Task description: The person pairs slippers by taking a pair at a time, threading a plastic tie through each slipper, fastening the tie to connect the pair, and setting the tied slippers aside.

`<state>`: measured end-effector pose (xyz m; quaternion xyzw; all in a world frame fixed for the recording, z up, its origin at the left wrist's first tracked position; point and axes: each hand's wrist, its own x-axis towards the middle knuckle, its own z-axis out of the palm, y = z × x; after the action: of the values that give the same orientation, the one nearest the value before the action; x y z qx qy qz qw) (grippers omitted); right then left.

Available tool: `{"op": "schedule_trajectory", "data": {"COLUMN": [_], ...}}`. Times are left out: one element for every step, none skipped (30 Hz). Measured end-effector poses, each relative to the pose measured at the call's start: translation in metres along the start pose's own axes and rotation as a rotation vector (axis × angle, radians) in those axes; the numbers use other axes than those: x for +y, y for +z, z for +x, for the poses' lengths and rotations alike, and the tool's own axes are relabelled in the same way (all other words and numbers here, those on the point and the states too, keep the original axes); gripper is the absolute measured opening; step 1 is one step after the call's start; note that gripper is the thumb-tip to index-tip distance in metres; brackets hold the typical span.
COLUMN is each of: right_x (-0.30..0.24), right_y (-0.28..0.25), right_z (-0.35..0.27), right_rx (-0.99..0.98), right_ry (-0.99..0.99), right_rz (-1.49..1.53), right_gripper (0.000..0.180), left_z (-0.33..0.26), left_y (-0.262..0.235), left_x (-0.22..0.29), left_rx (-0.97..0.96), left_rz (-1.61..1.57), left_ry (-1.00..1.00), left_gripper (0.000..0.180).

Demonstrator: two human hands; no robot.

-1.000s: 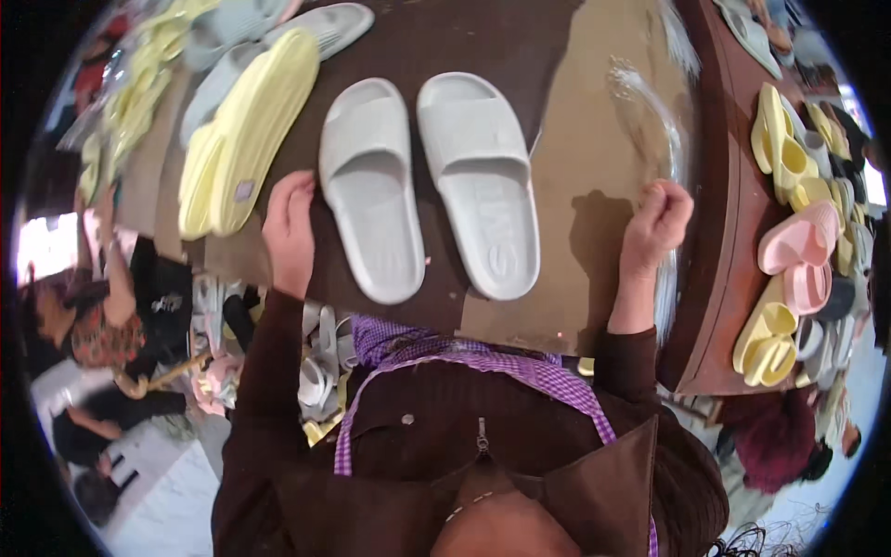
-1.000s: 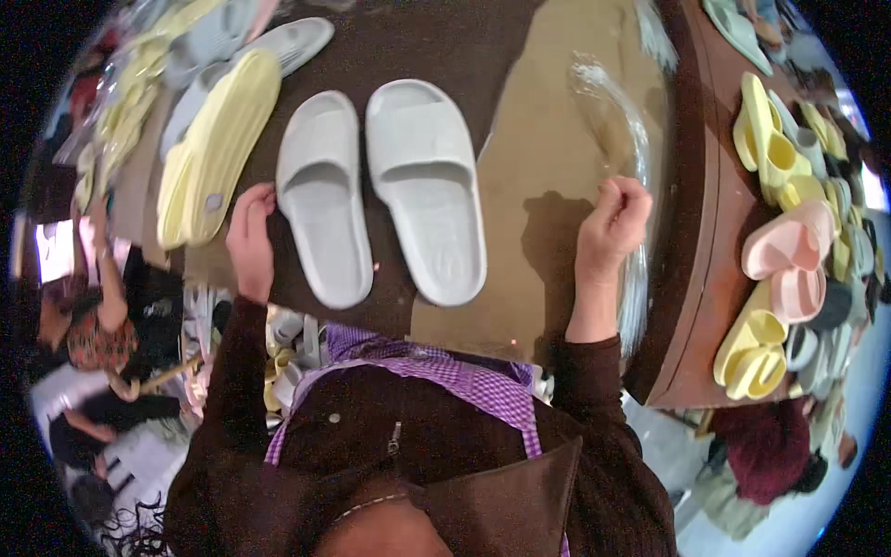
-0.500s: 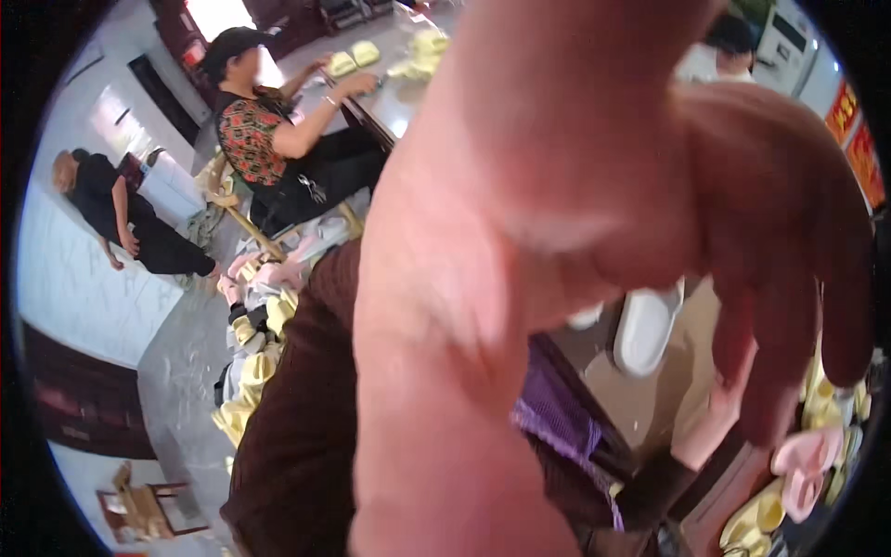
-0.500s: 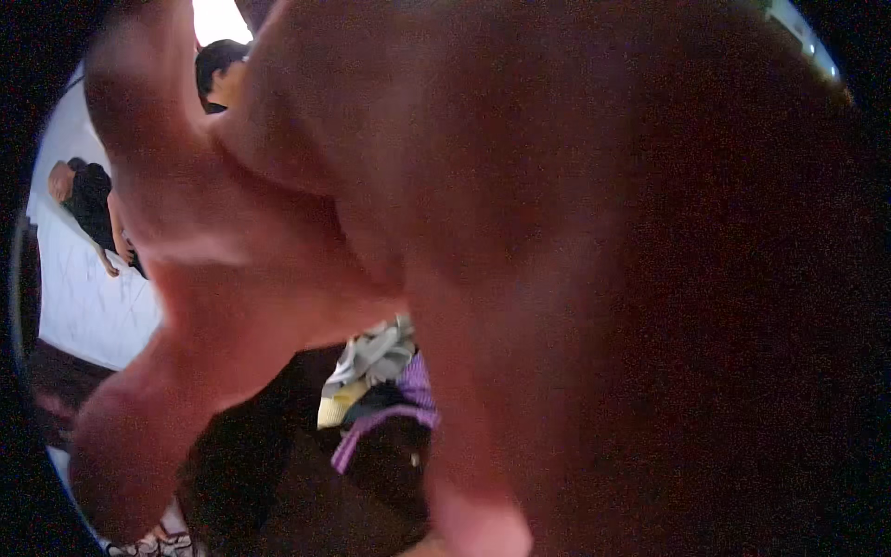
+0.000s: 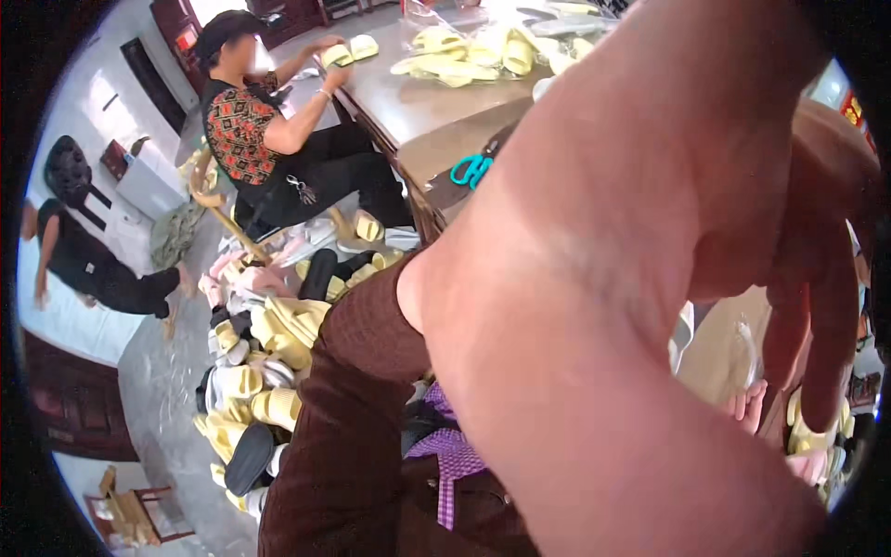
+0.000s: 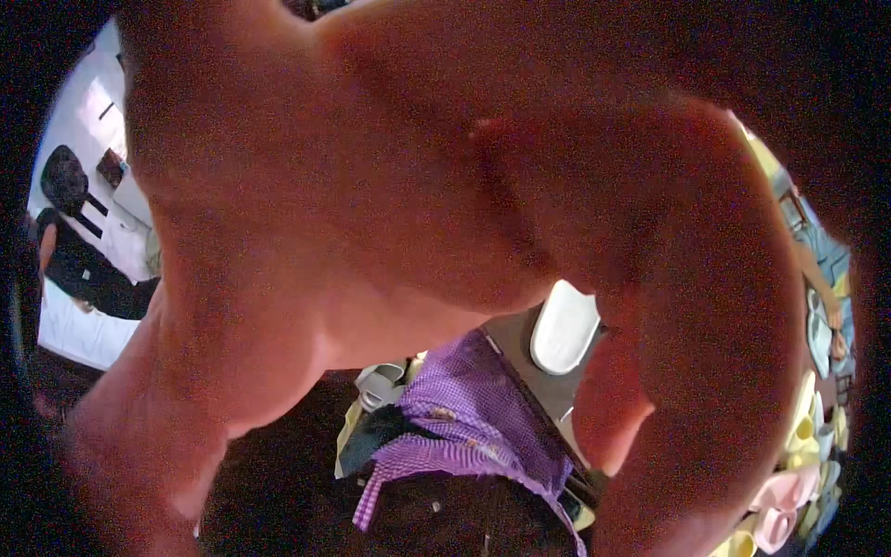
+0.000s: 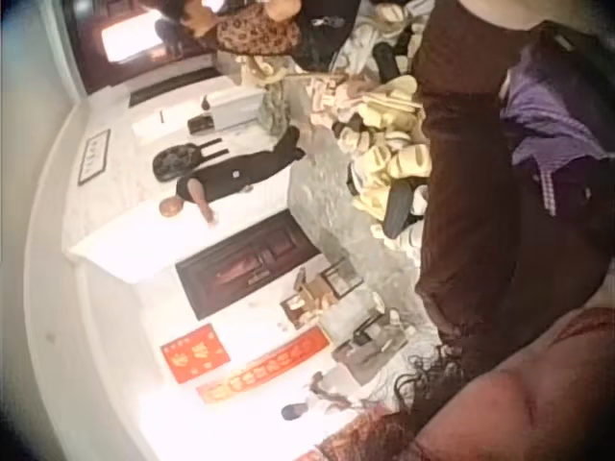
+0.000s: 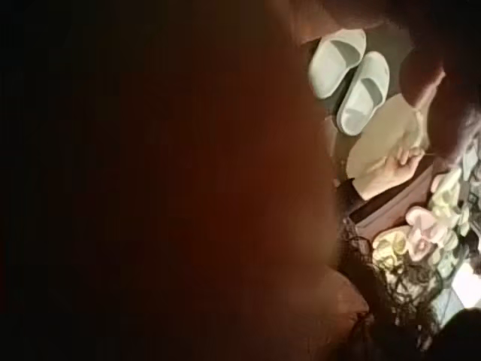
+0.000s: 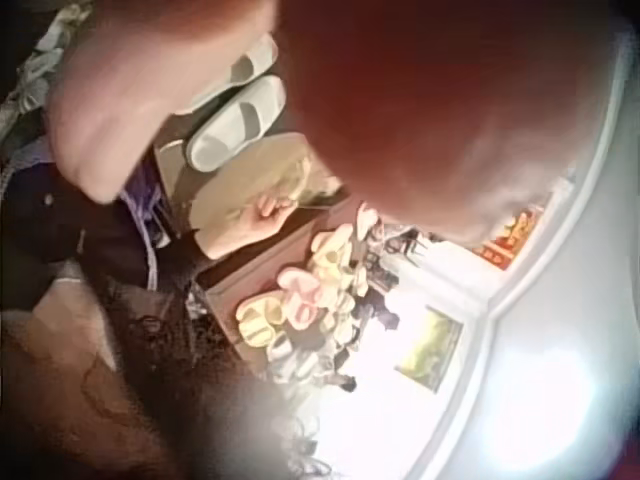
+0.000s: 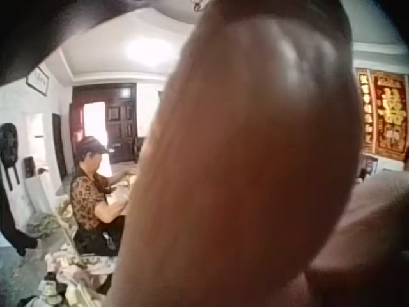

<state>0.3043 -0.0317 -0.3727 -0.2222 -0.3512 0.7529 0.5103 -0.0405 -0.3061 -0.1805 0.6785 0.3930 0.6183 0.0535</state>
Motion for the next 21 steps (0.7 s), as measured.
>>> {"op": "schedule_trajectory", "data": {"right_x": [0.001,0.008,0.015,0.021,0.021,0.025,0.027,0.030,0.030,0.031,0.030,0.032,0.029,0.033,0.039,0.046,0.057,0.067,0.073,0.072,0.075], "right_y": [0.025,0.051,0.079,0.105,0.122,0.128,0.128,0.127,0.129,0.124,0.118,0.116,0.116,0.118,0.121,0.128,0.134,0.135,0.133,0.137,0.140], "right_z": [-0.003,-0.014,-0.028,-0.041,-0.043,-0.040,-0.037,-0.031,-0.018,-0.027,-0.035,-0.027,-0.014,-0.011,-0.013,-0.012,-0.016,-0.011,-0.008,-0.007,-0.006], "right_rx": [0.020,0.032,0.079,0.106,0.136,0.150,0.081,0.013,-0.065,-0.140,-0.159,-0.172,-0.178,-0.160,-0.137,-0.129,-0.118,-0.271,-0.397,-0.493,-0.601], "right_ry": [-0.044,-0.062,-0.204,-0.336,-0.469,-0.479,-0.409,-0.337,-0.263,-0.185,-0.106,-0.035,0.024,0.011,0.002,-0.125,-0.237,-0.359,-0.480,-0.637,-0.783], "right_rz": [-0.071,-0.078,-0.323,-0.569,-0.814,-0.837,-0.733,-0.626,-0.518,-0.407,-0.302,-0.192,-0.075,-0.238,-0.399,-0.610,-0.817,-0.957,-1.110,-1.248,-1.388], "right_gripper": [0.023,0.023,0.010,0.012,0.024,0.024,0.022,0.020,0.018,0.016,0.014,0.013,0.011,0.011,0.011,0.011,0.012,0.011,0.011,0.014,0.016], "left_z": [0.009,0.011,0.017,0.010,0.029,0.028,0.027,0.032,0.036,0.042,0.041,0.036,0.030,0.021,0.017,0.013,-0.003,-0.016,-0.026,-0.034,-0.046], "left_y": [-0.002,-0.006,-0.013,-0.015,-0.024,-0.027,-0.021,-0.022,-0.022,-0.014,0.000,0.015,0.027,0.018,0.032,0.037,0.044,0.051,0.063,0.081,0.099], "left_x": [-0.005,-0.008,-0.011,-0.001,-0.009,-0.011,-0.012,-0.019,-0.019,-0.022,-0.028,-0.030,-0.030,-0.040,-0.048,-0.061,-0.071,-0.079,-0.093,-0.100,-0.110], "left_rx": [-0.002,-0.008,-0.018,-0.009,-0.003,0.003,-0.010,-0.021,-0.024,-0.026,-0.051,-0.077,-0.108,-0.129,-0.159,-0.138,-0.130,-0.148,-0.179,-0.156,-0.121], "left_rz": [-0.008,-0.019,-0.027,-0.017,-0.008,-0.026,-0.051,-0.076,-0.092,-0.108,-0.166,-0.228,-0.292,-0.332,-0.375,-0.411,-0.426,-0.164,0.079,0.160,0.242], "left_ry": [0.006,0.019,0.037,0.053,0.067,0.074,0.075,0.070,0.065,0.054,0.024,-0.008,-0.038,-0.068,-0.094,-0.269,-0.450,-0.443,-0.416,-0.332,-0.253], "left_gripper": [0.067,0.066,0.066,0.065,0.064,0.064,0.063,0.063,0.062,0.061,0.061,0.060,0.059,0.059,0.058,0.047,0.038,0.034,0.031,0.029,0.027]}}
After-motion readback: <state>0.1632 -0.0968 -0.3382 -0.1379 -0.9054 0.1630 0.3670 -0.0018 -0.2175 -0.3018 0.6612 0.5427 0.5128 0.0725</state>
